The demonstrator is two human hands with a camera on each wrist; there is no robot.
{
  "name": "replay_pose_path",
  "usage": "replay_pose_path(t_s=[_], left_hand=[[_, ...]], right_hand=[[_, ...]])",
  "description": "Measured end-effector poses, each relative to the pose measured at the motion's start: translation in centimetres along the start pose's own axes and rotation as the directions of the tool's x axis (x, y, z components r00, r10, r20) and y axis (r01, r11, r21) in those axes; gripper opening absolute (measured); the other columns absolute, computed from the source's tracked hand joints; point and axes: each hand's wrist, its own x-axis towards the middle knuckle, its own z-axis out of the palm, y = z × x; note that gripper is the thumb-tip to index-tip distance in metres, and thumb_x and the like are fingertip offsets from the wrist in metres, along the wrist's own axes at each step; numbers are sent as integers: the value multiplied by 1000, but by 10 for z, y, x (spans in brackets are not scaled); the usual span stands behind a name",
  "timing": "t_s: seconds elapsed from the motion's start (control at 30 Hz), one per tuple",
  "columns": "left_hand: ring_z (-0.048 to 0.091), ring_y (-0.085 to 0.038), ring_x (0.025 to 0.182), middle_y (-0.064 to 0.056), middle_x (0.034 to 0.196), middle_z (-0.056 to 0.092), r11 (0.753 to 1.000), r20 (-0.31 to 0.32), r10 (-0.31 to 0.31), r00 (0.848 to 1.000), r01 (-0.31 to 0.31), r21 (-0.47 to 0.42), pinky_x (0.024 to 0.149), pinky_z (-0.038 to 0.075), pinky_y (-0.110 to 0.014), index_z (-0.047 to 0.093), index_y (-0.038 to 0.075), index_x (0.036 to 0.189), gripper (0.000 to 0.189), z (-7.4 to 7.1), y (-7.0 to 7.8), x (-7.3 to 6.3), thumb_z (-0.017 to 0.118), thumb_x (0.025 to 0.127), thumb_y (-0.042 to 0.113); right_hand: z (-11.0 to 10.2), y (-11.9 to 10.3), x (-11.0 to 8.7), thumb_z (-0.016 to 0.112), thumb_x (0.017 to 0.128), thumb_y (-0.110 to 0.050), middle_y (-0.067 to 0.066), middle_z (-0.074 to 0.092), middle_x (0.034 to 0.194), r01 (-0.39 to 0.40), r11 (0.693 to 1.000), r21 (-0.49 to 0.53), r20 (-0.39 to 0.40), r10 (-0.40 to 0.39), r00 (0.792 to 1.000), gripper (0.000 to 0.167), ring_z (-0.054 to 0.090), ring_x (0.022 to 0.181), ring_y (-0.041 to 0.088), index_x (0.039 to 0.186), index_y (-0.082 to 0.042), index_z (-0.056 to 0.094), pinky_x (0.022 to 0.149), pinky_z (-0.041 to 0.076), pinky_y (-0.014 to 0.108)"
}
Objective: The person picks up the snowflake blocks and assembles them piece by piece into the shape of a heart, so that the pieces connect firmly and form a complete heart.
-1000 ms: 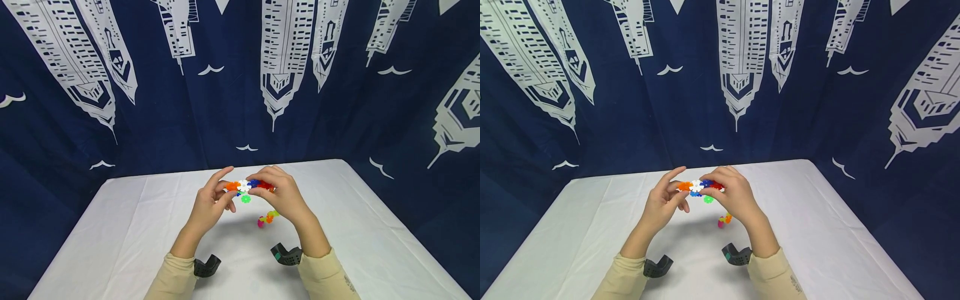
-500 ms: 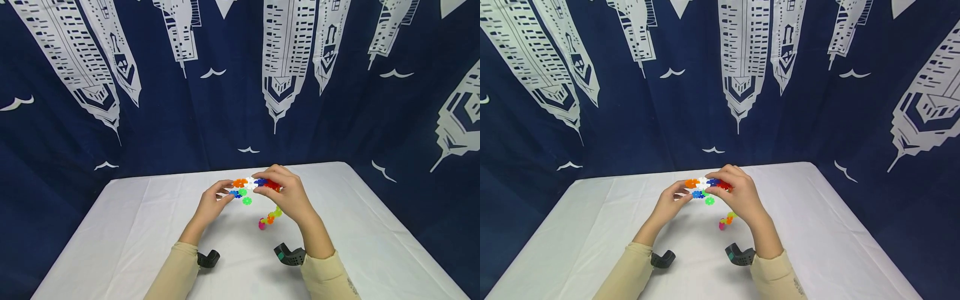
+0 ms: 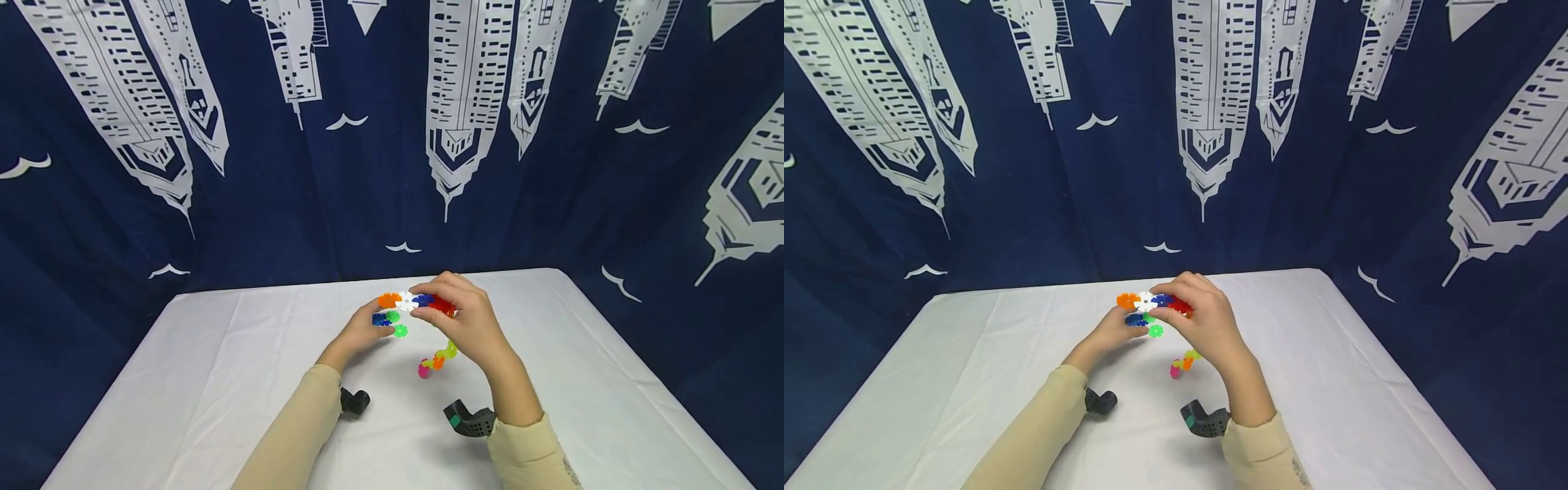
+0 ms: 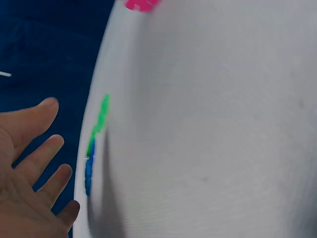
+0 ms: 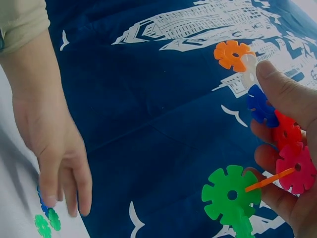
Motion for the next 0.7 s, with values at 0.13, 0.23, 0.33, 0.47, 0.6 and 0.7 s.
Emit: replay_pose_path(t_s=[0.13, 0.23, 0.33, 0.47, 0.6, 0.7], left_hand=[[38, -36, 146, -18, 154, 44, 996, 90, 1, 996, -9, 85, 122, 26, -54, 44, 4, 148, 70, 3, -3, 2, 76, 88, 20], [40, -36, 145, -17, 152, 47, 993, 116, 17, 993, -31, 118, 121, 28, -55, 49, 7, 145, 65, 4, -3, 3, 76, 87, 21], [43, -34, 143, -12, 149, 52, 987, 127, 39, 991, -58, 150, 121, 30, -54, 56, 14, 141, 58, 5, -3, 2, 76, 87, 19], [47, -31, 140, -8, 143, 59, 978, 139, 81, 987, -105, 177, 119, 33, -52, 63, 17, 134, 48, 7, -2, -4, 75, 87, 15], [52, -29, 136, -6, 135, 65, 972, 152, 104, 983, -133, 194, 118, 36, -50, 67, 16, 127, 41, 8, -3, -11, 75, 88, 12], [54, -28, 134, -4, 131, 67, 966, 158, 114, 981, -146, 212, 117, 37, -50, 69, 16, 125, 39, 7, -5, -18, 75, 87, 9]], right_hand=[[2, 1, 0, 85, 78, -14, -5, 69, 93, 10, 1000, -11, 1, -10, 1000, 30, 60, 89, 9, 107, -16, 76, 69, 56, 21], [3, 2, 1, 84, 80, -15, -6, 69, 93, 8, 1000, -29, 10, -8, 1000, 29, 60, 89, 9, 107, -16, 76, 69, 56, 21], [3, 2, 1, 84, 80, -16, -6, 68, 93, 11, 999, -39, 15, -10, 1000, 29, 59, 89, 9, 108, -17, 76, 69, 56, 21], [3, 1, 1, 84, 80, -16, -6, 69, 92, 16, 999, -44, 14, -15, 1000, 28, 58, 89, 9, 107, -17, 77, 69, 56, 22], [3, 1, 0, 85, 79, -16, -7, 69, 91, 11, 999, -46, 14, -11, 1000, 28, 59, 89, 9, 106, -17, 77, 69, 55, 22], [3, 1, 0, 85, 80, -17, -7, 69, 92, -3, 999, -48, 21, 4, 1000, 28, 59, 90, 9, 107, -17, 77, 69, 56, 22]])
